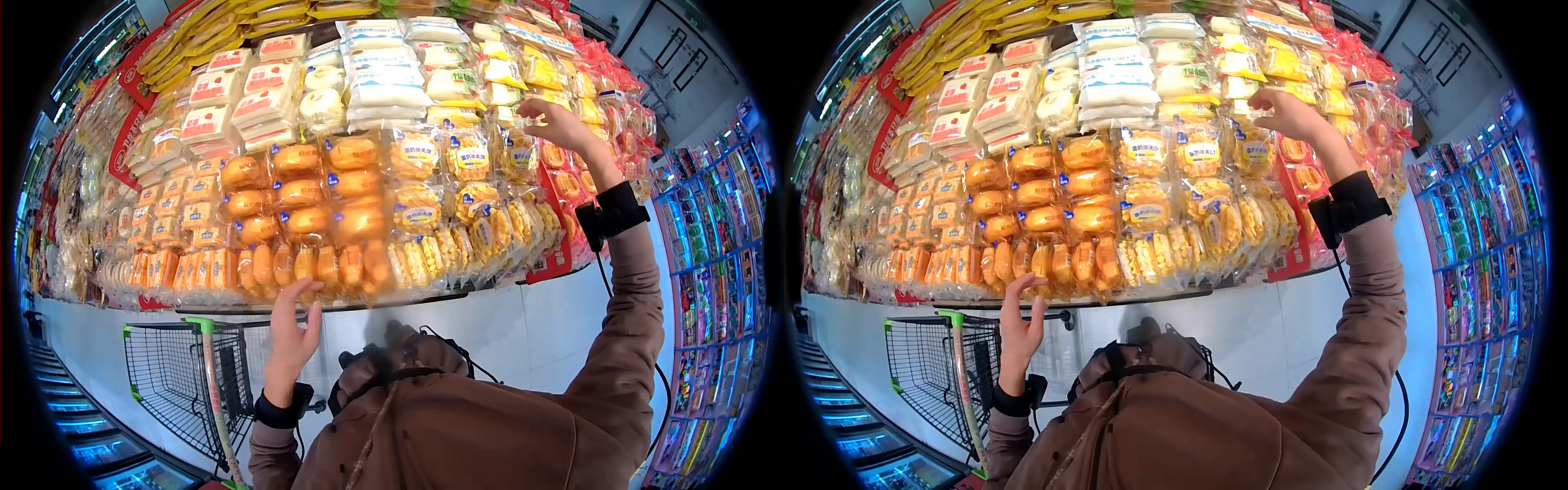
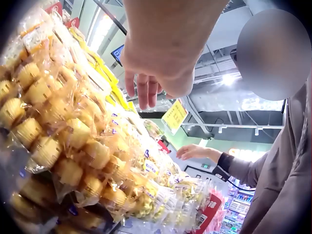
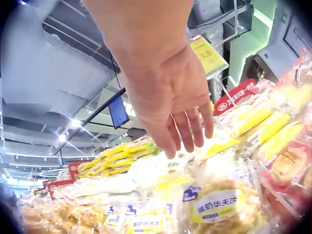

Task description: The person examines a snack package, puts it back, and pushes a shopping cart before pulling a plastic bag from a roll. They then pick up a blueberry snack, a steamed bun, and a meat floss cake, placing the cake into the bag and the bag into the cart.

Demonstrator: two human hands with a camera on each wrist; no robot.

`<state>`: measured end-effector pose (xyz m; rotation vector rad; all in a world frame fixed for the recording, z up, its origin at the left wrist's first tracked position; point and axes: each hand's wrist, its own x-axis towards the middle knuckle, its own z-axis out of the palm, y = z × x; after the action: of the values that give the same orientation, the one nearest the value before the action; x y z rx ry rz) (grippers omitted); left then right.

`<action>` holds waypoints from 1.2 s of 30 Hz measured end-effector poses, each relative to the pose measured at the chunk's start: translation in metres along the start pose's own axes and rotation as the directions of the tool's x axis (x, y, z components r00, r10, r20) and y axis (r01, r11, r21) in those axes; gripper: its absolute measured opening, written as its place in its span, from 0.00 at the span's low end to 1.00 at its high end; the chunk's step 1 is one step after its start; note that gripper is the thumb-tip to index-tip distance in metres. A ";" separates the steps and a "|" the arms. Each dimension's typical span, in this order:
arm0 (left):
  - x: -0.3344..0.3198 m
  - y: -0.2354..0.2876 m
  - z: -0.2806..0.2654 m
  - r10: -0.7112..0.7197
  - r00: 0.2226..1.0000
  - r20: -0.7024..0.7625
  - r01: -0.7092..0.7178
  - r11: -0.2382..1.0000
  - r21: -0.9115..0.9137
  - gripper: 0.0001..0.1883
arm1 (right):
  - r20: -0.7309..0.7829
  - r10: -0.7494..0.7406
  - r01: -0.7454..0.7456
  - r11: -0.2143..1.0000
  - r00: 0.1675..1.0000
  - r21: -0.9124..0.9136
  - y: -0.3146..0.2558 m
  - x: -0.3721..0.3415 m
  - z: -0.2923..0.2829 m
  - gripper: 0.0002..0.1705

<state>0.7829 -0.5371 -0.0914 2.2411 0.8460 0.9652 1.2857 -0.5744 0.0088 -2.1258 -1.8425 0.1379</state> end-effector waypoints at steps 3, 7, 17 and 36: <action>0.003 0.004 0.008 0.026 0.999 0.032 -0.025 0.999 -0.038 0.17 | 0.068 0.014 -0.016 0.999 0.998 0.035 0.014 0.003 0.011 0.17; 0.008 0.014 0.012 0.057 0.996 0.062 -0.054 0.997 -0.048 0.18 | 0.122 0.046 -0.064 0.987 0.991 0.146 0.028 0.010 0.029 0.13; 0.001 0.017 0.017 0.105 0.988 0.113 -0.102 0.994 -0.036 0.16 | 0.001 0.047 -0.046 0.987 0.999 0.154 0.027 -0.001 0.023 0.06; 0.041 0.081 -0.019 0.198 0.980 0.028 -0.161 0.865 -0.475 0.24 | -0.672 -0.308 0.619 0.732 0.673 0.285 -0.211 -0.109 0.043 0.05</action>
<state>0.8171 -0.5554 -0.0070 1.9338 0.3186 1.0328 1.0568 -0.6488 0.0170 -1.0874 -1.6672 -0.1525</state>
